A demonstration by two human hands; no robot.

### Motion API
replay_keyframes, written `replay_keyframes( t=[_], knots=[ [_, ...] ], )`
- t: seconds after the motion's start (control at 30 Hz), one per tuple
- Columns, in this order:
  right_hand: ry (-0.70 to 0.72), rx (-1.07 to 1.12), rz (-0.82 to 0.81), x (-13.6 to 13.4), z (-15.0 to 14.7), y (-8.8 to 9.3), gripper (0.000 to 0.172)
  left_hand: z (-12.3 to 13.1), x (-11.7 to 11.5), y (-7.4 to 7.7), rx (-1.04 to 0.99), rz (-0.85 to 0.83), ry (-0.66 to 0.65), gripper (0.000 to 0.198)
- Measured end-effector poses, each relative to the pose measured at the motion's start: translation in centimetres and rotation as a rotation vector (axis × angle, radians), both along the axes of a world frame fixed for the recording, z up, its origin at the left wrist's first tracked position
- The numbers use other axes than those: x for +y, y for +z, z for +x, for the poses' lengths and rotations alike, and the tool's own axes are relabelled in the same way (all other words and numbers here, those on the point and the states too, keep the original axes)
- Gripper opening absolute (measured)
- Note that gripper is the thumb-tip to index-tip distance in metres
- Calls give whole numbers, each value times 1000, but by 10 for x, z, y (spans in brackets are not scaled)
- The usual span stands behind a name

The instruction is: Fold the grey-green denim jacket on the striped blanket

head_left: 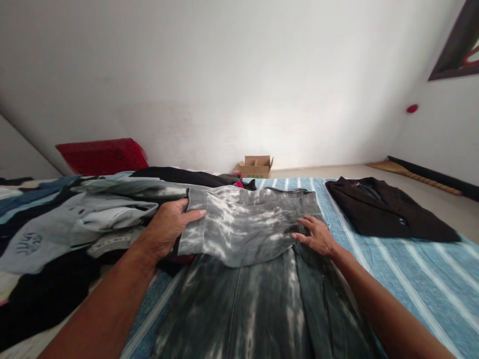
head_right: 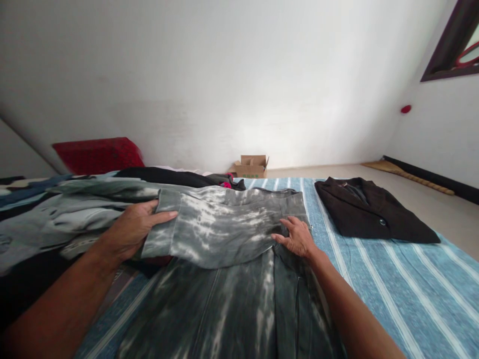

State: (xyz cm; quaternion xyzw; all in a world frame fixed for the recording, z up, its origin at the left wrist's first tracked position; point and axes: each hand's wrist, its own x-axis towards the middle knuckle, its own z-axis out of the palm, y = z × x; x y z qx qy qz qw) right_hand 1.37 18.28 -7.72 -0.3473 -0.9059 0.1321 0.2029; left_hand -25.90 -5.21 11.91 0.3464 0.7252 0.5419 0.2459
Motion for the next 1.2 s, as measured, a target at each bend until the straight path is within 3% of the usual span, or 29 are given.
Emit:
replay_keyframes(
  t=[0.17,0.37,0.43,0.67,0.9,1.03,1.2],
  knots=[
    [73,-58,33,-21,8,6,71,-2,-1,-1,8,1,23,46],
    [167,-108,95,-45,-2,15,40,-4,0,-2,22,16,28,45],
    [211,-66,54,-49,-5,14,30,-4,0,-1,20,22,37,44],
    [228,255,-185,-46,-2,8,23,-10,1,2,-119,92,106,45],
    [270,260,-226,-47,0,10,20,-20,-4,-4,-86,27,141,49],
    [250,247,-258,-50,0,12,7,-15,-4,-1,-80,32,149,46],
    [179,248,-257,-48,-5,8,29,-5,-2,6,-62,46,158,39]
  ],
)
